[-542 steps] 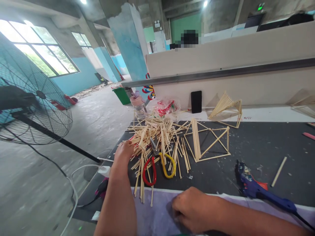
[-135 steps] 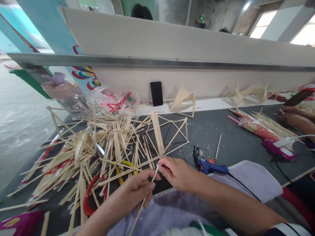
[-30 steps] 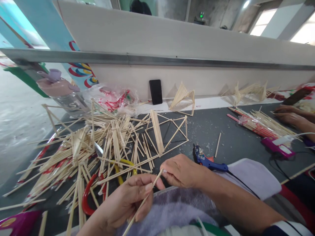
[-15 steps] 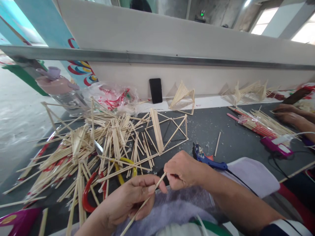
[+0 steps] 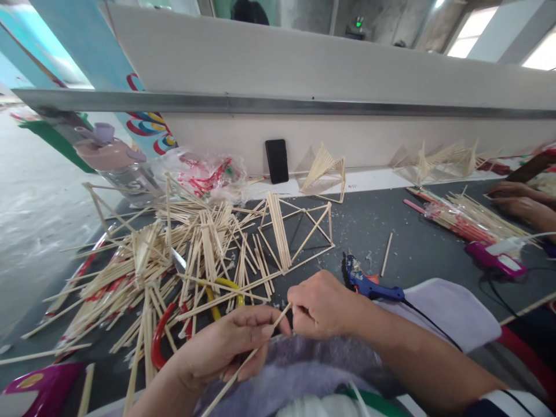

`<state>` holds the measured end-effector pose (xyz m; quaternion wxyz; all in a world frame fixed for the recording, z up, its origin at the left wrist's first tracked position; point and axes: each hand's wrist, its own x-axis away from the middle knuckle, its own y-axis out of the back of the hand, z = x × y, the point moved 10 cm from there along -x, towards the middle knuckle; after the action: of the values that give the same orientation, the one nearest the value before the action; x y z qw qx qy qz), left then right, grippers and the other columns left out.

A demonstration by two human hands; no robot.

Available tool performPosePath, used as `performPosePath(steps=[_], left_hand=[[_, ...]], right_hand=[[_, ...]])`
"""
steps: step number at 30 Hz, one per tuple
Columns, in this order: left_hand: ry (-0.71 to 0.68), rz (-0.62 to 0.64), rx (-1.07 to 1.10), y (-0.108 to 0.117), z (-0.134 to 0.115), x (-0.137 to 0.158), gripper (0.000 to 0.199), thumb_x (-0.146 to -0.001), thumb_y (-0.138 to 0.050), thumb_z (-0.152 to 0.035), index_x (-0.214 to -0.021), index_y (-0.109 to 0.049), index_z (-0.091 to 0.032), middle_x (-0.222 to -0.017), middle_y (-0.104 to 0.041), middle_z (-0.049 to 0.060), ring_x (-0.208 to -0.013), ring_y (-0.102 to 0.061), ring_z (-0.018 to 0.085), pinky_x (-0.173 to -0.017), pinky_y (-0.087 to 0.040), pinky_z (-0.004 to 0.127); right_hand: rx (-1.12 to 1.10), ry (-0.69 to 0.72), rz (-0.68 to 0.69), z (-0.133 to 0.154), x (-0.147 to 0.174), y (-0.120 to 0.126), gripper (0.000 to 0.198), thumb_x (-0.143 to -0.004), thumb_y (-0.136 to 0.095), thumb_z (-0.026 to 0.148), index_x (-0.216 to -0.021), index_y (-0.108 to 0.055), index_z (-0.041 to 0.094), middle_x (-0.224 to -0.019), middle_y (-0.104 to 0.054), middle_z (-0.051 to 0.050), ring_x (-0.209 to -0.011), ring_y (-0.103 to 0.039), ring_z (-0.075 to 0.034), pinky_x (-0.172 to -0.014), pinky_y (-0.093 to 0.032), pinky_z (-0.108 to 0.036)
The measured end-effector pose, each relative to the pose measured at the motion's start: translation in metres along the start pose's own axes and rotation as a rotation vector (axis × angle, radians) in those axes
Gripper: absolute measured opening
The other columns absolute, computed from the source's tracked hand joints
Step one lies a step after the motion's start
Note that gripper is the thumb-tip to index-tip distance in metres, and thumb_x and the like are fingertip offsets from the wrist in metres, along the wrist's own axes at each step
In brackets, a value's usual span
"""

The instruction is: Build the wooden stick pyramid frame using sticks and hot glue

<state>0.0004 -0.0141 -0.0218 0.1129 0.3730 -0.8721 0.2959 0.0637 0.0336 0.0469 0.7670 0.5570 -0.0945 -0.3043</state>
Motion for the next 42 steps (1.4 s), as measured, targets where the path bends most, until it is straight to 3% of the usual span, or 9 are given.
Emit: performPosePath(steps=[6, 12, 15, 18, 27, 31, 35, 39, 42], left_hand=[[-0.037, 0.059, -0.043, -0.008, -0.004, 0.001, 0.03, -0.086, -0.049, -0.035, -0.1, -0.06, -0.011, -0.043, -0.047, -0.003, -0.029, -0.026, 0.003, -0.031, -0.016, 0.015], [0.064, 0.27, -0.011, -0.037, 0.007, 0.009, 0.034, -0.082, -0.054, -0.036, -0.096, -0.065, -0.007, -0.042, -0.045, -0.001, -0.03, -0.029, 0.005, -0.031, -0.016, 0.017], [0.06, 0.283, -0.028, -0.039, 0.005, 0.012, 0.034, -0.083, -0.053, -0.036, -0.095, -0.067, -0.007, -0.041, -0.044, -0.001, -0.029, -0.029, 0.005, -0.03, -0.016, 0.017], [0.05, 0.277, -0.036, -0.037, 0.003, 0.013, 0.033, -0.083, -0.053, -0.036, -0.096, -0.067, -0.008, -0.041, -0.045, -0.001, -0.03, -0.03, 0.005, -0.031, -0.017, 0.017], [-0.06, 0.174, 0.045, -0.022, 0.001, 0.004, 0.031, -0.084, -0.053, -0.036, -0.095, -0.063, -0.009, -0.042, -0.048, -0.002, -0.028, -0.027, 0.003, -0.031, -0.018, 0.015], [-0.135, 0.079, 0.089, -0.012, -0.001, -0.001, 0.027, -0.085, -0.051, -0.035, -0.094, -0.06, -0.012, -0.041, -0.046, -0.003, -0.028, -0.027, 0.003, -0.031, -0.018, 0.014], [-0.194, 0.049, 0.125, -0.01, -0.003, -0.004, 0.026, -0.086, -0.049, -0.037, -0.094, -0.059, -0.013, -0.041, -0.046, -0.003, -0.029, -0.027, 0.004, -0.031, -0.018, 0.014], [-0.234, -0.008, 0.124, -0.007, -0.008, -0.004, 0.024, -0.087, -0.048, -0.035, -0.092, -0.057, -0.014, -0.041, -0.047, -0.003, -0.029, -0.029, 0.004, -0.032, -0.018, 0.014], [-0.219, -0.05, 0.074, -0.005, -0.01, -0.003, 0.025, -0.087, -0.048, -0.035, -0.097, -0.056, -0.014, -0.045, -0.05, -0.002, -0.031, -0.03, 0.004, -0.033, -0.02, 0.014]], right_hand=[[-0.09, 0.114, -0.02, 0.006, 0.003, 0.009, 0.008, -0.061, -0.043, 0.017, -0.055, -0.048, 0.018, -0.052, -0.051, 0.002, -0.048, -0.038, -0.01, -0.048, -0.022, -0.025], [-0.62, 0.287, 0.278, 0.03, 0.013, -0.011, 0.01, -0.06, -0.04, 0.014, -0.057, -0.049, 0.017, -0.053, -0.042, 0.004, -0.05, -0.037, -0.008, -0.049, -0.03, -0.02], [-0.956, 0.222, 0.446, 0.035, 0.015, -0.025, 0.011, -0.066, -0.04, 0.013, -0.064, -0.051, 0.015, -0.057, -0.042, 0.005, -0.052, -0.039, -0.006, -0.05, -0.032, -0.017], [-1.125, 0.111, 0.513, 0.031, 0.014, -0.034, 0.011, -0.072, -0.041, 0.015, -0.066, -0.051, 0.014, -0.058, -0.043, 0.005, -0.051, -0.038, -0.006, -0.05, -0.033, -0.017], [-0.914, -0.04, 0.226, 0.006, 0.001, -0.016, 0.013, -0.066, -0.042, 0.009, -0.061, -0.053, 0.014, -0.055, -0.042, 0.006, -0.051, -0.038, -0.006, -0.048, -0.029, -0.017], [-1.064, -0.189, 0.181, -0.007, 0.001, -0.02, 0.014, -0.068, -0.039, 0.01, -0.057, -0.047, 0.015, -0.049, -0.039, 0.006, -0.047, -0.034, -0.006, -0.044, -0.027, -0.017], [-1.199, -0.229, 0.167, -0.006, 0.001, -0.026, 0.019, -0.07, -0.035, 0.009, -0.061, -0.051, 0.015, -0.049, -0.044, 0.005, -0.044, -0.036, -0.006, -0.044, -0.029, -0.018], [-0.973, -0.25, 0.016, -0.01, 0.001, -0.013, 0.026, -0.075, -0.037, 0.008, -0.068, -0.061, 0.013, -0.05, -0.045, 0.005, -0.045, -0.035, -0.005, -0.044, -0.028, -0.017], [-0.858, -0.174, -0.029, -0.005, 0.0, -0.003, 0.028, -0.078, -0.037, 0.008, -0.069, -0.062, 0.014, -0.055, -0.049, 0.004, -0.048, -0.039, -0.005, -0.048, -0.031, -0.017]])
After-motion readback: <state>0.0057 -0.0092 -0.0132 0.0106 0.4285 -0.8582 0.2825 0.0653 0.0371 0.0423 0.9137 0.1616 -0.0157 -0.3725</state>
